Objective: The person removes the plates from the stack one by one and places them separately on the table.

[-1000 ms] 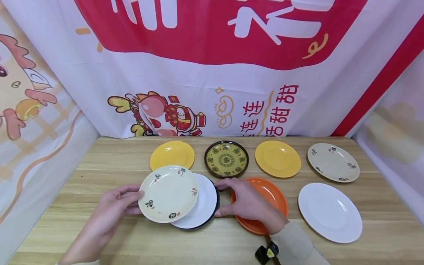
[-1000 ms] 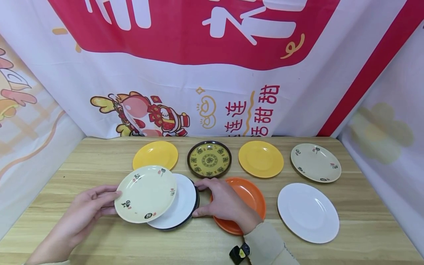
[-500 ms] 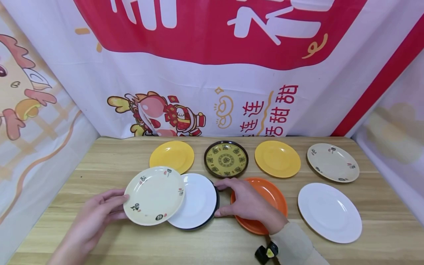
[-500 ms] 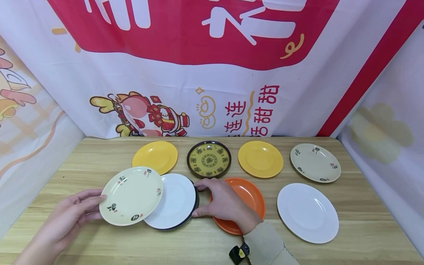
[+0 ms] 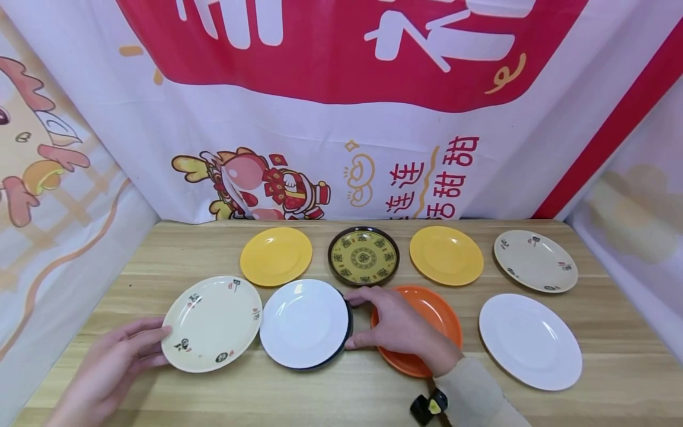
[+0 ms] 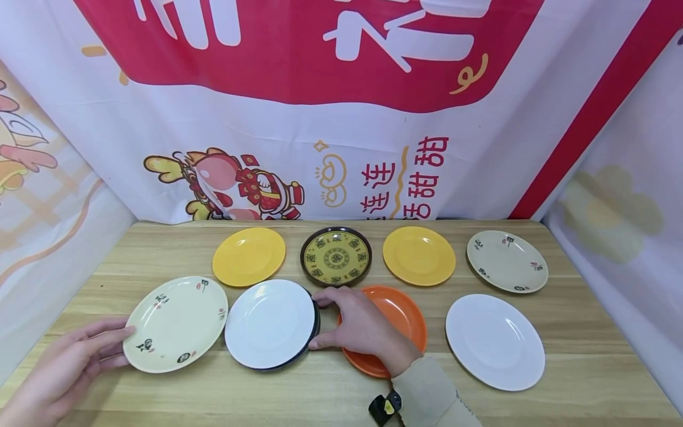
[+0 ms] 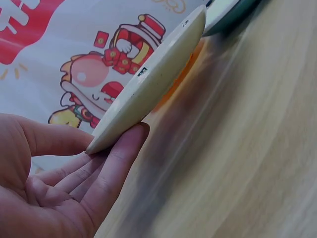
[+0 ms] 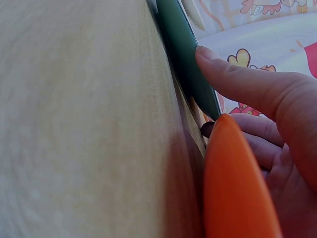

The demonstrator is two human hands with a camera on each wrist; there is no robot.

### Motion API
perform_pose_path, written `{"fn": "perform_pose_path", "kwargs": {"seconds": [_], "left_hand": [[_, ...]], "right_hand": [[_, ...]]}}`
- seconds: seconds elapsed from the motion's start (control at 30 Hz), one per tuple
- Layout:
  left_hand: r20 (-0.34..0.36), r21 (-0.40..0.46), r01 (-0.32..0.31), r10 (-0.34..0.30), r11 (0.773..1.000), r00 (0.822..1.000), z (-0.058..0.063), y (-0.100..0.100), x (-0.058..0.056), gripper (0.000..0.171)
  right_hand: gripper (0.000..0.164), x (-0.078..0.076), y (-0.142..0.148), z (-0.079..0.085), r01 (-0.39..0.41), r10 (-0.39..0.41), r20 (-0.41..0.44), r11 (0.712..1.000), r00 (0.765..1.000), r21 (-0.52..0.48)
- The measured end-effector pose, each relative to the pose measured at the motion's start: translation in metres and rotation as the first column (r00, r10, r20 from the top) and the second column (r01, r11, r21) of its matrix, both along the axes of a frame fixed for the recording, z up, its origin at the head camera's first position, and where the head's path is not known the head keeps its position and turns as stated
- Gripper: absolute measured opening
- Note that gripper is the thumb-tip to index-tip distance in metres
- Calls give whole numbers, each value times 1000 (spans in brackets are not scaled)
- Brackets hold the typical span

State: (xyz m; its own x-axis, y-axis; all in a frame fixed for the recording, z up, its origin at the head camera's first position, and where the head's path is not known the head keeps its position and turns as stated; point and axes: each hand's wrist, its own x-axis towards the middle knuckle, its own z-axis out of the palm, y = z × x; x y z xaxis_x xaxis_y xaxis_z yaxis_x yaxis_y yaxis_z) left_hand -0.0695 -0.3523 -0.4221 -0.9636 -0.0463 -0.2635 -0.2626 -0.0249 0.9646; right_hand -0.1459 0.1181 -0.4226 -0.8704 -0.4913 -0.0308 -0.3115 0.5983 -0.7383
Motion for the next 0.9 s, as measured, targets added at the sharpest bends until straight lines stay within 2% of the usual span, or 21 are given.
{"fn": "perform_pose_path", "kwargs": {"seconds": [0.23,0.4,0.63,0.9], "left_hand": [[33,-29,-39,39,999,999,-5,-14,5,35],[54,-47,-36,39,998,998,-8,-19,6,34],[67,-64,-43,47,997,997,-12,-21,5,31],[71,-99,-59,66,993,995,-11,-18,6,31]], "right_hand": [[75,-1,0,0,1,-1,3,1000,1000,1],[75,-1,0,0,4,-4,2,1000,1000,4],[75,-1,0,1,2,-2,12,1000,1000,0],[75,0,0,1,5,-5,25,1000,1000,1]]}}
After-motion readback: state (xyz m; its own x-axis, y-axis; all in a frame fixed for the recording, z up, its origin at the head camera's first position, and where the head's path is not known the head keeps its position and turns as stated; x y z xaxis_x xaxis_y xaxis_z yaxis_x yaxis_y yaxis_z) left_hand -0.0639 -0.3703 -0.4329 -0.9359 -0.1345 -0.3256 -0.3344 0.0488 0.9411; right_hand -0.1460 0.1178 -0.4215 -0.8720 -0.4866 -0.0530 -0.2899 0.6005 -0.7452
